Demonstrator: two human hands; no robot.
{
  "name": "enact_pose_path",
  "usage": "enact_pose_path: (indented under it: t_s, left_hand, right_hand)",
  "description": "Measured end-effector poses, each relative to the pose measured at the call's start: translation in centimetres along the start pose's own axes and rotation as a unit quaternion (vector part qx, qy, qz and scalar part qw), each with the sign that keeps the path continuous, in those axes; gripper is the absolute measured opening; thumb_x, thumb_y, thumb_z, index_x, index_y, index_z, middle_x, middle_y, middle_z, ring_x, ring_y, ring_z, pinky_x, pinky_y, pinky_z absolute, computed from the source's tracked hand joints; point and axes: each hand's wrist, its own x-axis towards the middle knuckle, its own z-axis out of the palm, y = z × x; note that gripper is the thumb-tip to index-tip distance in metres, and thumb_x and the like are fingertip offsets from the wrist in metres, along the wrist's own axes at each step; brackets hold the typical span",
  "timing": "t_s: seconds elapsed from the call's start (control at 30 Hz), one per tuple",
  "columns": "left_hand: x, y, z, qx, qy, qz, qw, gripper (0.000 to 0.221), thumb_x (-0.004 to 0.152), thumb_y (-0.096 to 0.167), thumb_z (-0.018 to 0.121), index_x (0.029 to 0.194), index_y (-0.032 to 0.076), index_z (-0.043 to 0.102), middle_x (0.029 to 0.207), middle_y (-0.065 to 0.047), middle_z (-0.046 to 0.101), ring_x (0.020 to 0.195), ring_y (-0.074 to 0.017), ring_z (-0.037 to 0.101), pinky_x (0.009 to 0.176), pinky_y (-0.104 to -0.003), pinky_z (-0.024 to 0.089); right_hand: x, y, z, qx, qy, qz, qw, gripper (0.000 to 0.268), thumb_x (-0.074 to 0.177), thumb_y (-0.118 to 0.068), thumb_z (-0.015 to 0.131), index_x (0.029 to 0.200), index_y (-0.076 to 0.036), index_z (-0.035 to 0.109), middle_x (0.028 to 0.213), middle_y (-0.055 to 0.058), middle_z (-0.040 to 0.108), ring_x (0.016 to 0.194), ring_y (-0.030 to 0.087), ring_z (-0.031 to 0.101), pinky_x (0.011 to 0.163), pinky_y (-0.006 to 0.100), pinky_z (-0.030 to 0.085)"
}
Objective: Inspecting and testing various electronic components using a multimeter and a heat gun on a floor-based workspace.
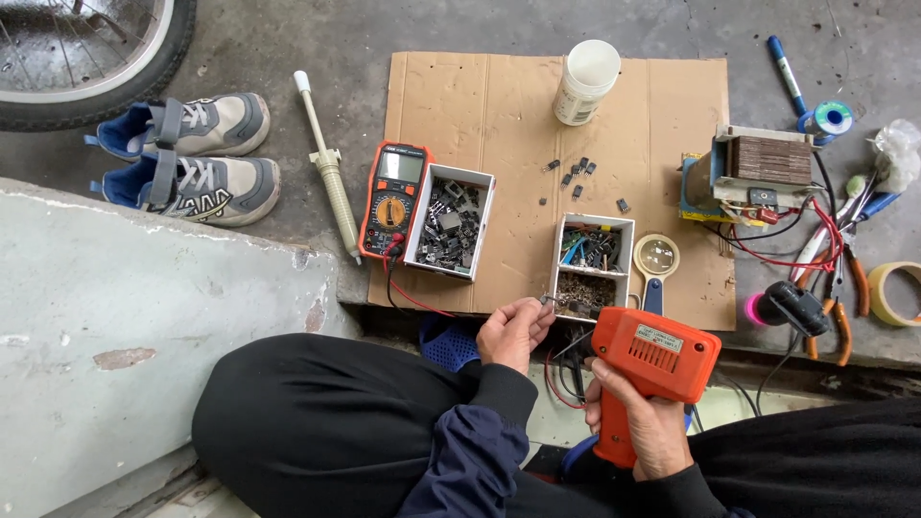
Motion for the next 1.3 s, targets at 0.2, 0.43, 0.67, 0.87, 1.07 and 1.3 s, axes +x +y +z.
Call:
enact_pose_path:
  t_s: [0.2, 0.43, 0.67, 0.87, 1.07, 1.3]
  left_hand:
    - [-0.2, 0.0, 0.1, 0.008, 0.002, 0.010, 1.000, 0.019, 0.096, 0.003, 0.076, 0.112, -0.007, 0.072, 0.106, -0.023, 0.084, 0.090, -0.0251, 0.080, 0.081, -0.030, 0.063]
    - [-0.3, 0.1, 0.3, 0.012, 0.014, 0.007, 1.000, 0.017, 0.096, 0.002, 0.075, 0.110, -0.006, 0.072, 0.105, -0.022, 0.084, 0.090, -0.0256, 0.080, 0.082, -0.031, 0.064]
    - [0.0, -0.2, 0.1, 0.009, 0.014, 0.006, 1.000, 0.020, 0.096, 0.004, 0.076, 0.112, -0.007, 0.072, 0.103, -0.022, 0.084, 0.089, -0.0247, 0.081, 0.079, -0.029, 0.064]
    - [-0.3, 0.0, 0.6, -0.008, 0.003, 0.018, 1.000, 0.019, 0.095, 0.001, 0.075, 0.111, -0.008, 0.071, 0.104, -0.024, 0.084, 0.087, -0.0239, 0.079, 0.081, -0.029, 0.063]
    - [-0.8, 0.4, 0.7, 0.014, 0.007, 0.039, 0.999, 0.019, 0.095, 0.003, 0.077, 0.111, -0.007, 0.072, 0.102, -0.020, 0.084, 0.087, -0.0208, 0.079, 0.080, -0.027, 0.062]
    - [-0.2, 0.1, 0.5, 0.018, 0.000, 0.032, 0.999, 0.018, 0.097, 0.003, 0.075, 0.111, -0.006, 0.072, 0.103, -0.020, 0.084, 0.089, -0.0224, 0.079, 0.081, -0.029, 0.062]
  right_hand:
    - [0.2, 0.2, 0.0, -0.001, 0.006, 0.005, 1.000, 0.032, 0.098, -0.006, 0.075, 0.123, 0.015, 0.076, 0.074, 0.025, 0.068, 0.053, 0.032, 0.061, 0.045, 0.042, 0.050]
    - [0.5, 0.9, -0.3, 0.007, 0.005, 0.003, 1.000, 0.031, 0.098, -0.005, 0.075, 0.122, 0.014, 0.077, 0.075, 0.025, 0.069, 0.054, 0.032, 0.062, 0.045, 0.042, 0.050]
    - [0.8, 1.2, -0.2, -0.002, 0.004, -0.005, 1.000, 0.029, 0.097, -0.005, 0.077, 0.121, 0.011, 0.074, 0.075, 0.024, 0.069, 0.052, 0.032, 0.062, 0.044, 0.042, 0.051]
    - [0.8, 0.9, -0.2, 0.005, 0.016, -0.009, 1.000, 0.030, 0.097, -0.007, 0.078, 0.120, 0.011, 0.075, 0.074, 0.025, 0.070, 0.053, 0.032, 0.062, 0.045, 0.041, 0.050]
    - [0.7, 0.8, -0.2, 0.022, 0.014, -0.015, 1.000, 0.030, 0.099, -0.008, 0.075, 0.121, 0.013, 0.075, 0.080, 0.025, 0.071, 0.053, 0.031, 0.062, 0.044, 0.039, 0.048]
    - [0.3, 1.0, -0.2, 0.016, -0.002, -0.017, 1.000, 0.034, 0.099, -0.007, 0.074, 0.124, 0.016, 0.074, 0.076, 0.024, 0.069, 0.052, 0.030, 0.060, 0.044, 0.040, 0.048]
